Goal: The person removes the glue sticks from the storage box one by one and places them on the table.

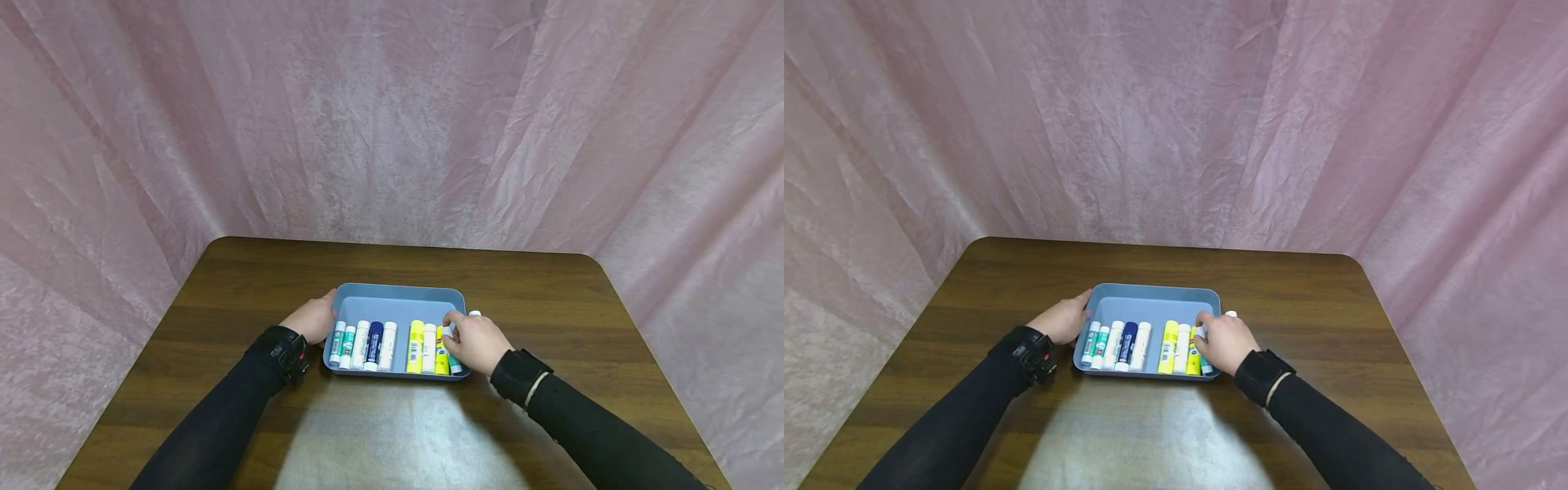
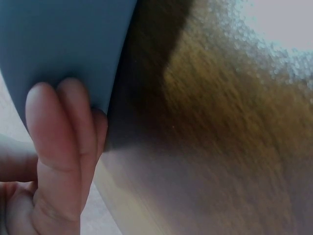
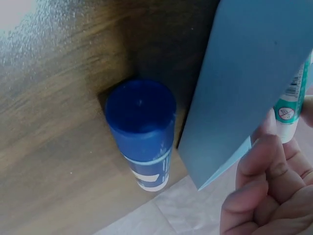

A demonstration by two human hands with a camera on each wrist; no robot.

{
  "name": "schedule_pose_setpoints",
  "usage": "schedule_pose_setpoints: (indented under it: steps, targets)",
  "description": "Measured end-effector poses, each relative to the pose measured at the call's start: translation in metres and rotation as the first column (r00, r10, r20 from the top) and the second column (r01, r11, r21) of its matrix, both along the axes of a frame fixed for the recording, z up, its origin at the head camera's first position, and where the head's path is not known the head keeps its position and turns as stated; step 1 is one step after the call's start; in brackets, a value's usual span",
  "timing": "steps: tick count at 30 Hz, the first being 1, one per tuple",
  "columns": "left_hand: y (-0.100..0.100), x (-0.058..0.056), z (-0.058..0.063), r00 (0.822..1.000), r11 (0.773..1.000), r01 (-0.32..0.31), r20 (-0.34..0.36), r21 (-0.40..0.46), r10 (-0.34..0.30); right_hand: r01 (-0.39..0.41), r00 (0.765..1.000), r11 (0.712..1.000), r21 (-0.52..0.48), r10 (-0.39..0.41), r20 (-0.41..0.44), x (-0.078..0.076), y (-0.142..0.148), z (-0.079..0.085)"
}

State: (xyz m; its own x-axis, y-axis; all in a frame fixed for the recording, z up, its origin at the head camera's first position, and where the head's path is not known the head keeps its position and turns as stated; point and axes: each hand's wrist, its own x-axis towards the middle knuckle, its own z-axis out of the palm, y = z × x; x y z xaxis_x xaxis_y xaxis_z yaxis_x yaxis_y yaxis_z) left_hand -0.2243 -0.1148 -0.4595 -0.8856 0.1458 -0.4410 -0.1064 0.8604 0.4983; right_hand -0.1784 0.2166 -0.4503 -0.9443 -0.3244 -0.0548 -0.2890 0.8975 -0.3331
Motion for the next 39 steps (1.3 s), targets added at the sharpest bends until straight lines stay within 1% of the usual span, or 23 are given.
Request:
schedule_pose_setpoints:
  steps: [16,23,30,36,39]
  targets:
    - [-0.001,0.0,-0.001,1.0,1.0,0.003,-0.011,0.015,-0.002,0.017,1.0,0.995,-0.102,-0.019,-0.021,-0.004,0.008,0.011]
    - [-0.001,-0.001,-0.001,0.999,1.0,0.021,-0.038,0.002,-0.021,0.018,0.999,0.989,-0.145,-0.022,-0.032,-0.007,0.014,0.016]
    - [-0.002,0.0,-0.001,0.999,1.0,0.025,-0.045,0.002,-0.025,0.033,0.999,0.982,-0.186,-0.039,-0.027,-0.011,0.021,0.02]
    - [-0.001,0.002,0.001,0.999,1.0,0.017,-0.037,0.017,-0.016,0.065,0.998,0.979,-0.196,-0.069,-0.014,-0.014,0.026,0.026]
    - [-0.001,0.003,0.002,0.999,1.0,0.017,-0.038,0.019,-0.016,0.077,0.997,0.978,-0.194,-0.081,-0.014,-0.017,0.03,0.027]
